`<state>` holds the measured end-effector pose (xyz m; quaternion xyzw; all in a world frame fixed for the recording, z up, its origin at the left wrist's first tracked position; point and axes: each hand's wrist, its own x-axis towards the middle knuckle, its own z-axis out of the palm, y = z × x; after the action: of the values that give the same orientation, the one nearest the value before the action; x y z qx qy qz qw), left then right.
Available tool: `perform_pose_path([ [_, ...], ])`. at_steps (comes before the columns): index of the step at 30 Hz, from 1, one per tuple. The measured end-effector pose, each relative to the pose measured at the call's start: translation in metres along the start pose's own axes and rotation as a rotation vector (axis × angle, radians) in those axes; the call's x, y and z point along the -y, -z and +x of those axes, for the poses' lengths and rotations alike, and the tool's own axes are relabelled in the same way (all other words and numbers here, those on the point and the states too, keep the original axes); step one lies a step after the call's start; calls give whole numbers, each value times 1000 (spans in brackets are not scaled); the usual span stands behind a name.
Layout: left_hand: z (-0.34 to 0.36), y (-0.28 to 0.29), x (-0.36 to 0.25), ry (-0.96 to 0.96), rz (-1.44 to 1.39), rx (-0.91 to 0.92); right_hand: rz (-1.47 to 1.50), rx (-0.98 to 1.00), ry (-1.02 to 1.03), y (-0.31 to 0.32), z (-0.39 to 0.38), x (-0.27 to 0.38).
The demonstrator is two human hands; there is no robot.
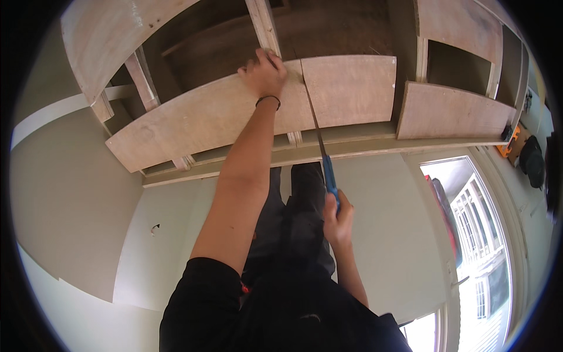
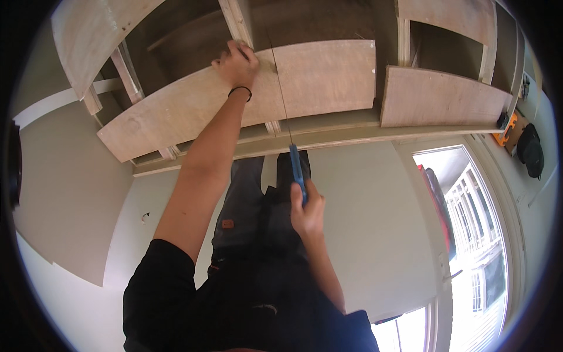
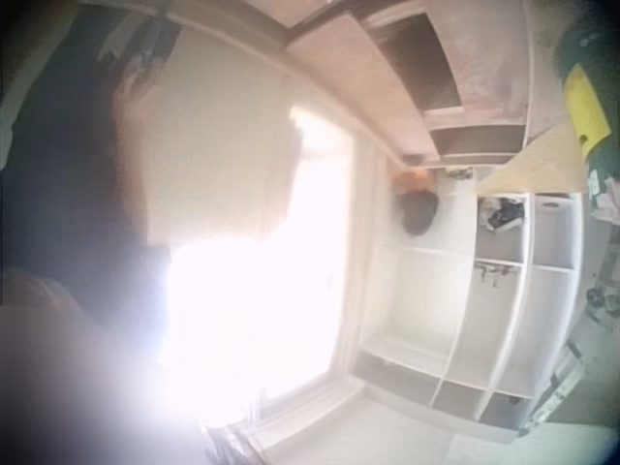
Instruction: The person uses a hand saw to cut a piece of plywood resting on a wooden frame. After completing the cut, the person removes the cut piece and uses a tape measure to measure the remaining section of the plywood.
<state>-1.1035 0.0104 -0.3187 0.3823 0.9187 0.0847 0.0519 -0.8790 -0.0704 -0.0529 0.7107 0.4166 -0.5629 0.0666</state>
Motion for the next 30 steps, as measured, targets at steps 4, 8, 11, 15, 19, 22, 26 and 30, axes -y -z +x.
perform_pose_path([
  [4, 3, 3, 4, -24, -79, -17, 33, 1, 73, 17, -13, 4],
  [8, 14, 5, 1, 35, -172, -29, 84, 31, -20, 25, -2, 37],
  [11, 37, 5, 2, 26, -185, -197, 98, 46, 7, 28, 5, 57],
  [15, 68, 11, 15, 53, -226, -129, 22, 42, 86, 20, 21, 66],
  [19, 65, 5, 7, 23, -50, -155, 11, 6, 100, 11, 30, 70],
  [22, 53, -3, 1, -8, 89, -239, -1, -25, 97, 11, 28, 75],
  [26, 50, -10, 1, -26, 25, -181, -29, 7, 149, 20, 28, 79],
  [30, 49, -10, -9, -13, -56, -185, -65, 16, 91, 29, 28, 75],
])
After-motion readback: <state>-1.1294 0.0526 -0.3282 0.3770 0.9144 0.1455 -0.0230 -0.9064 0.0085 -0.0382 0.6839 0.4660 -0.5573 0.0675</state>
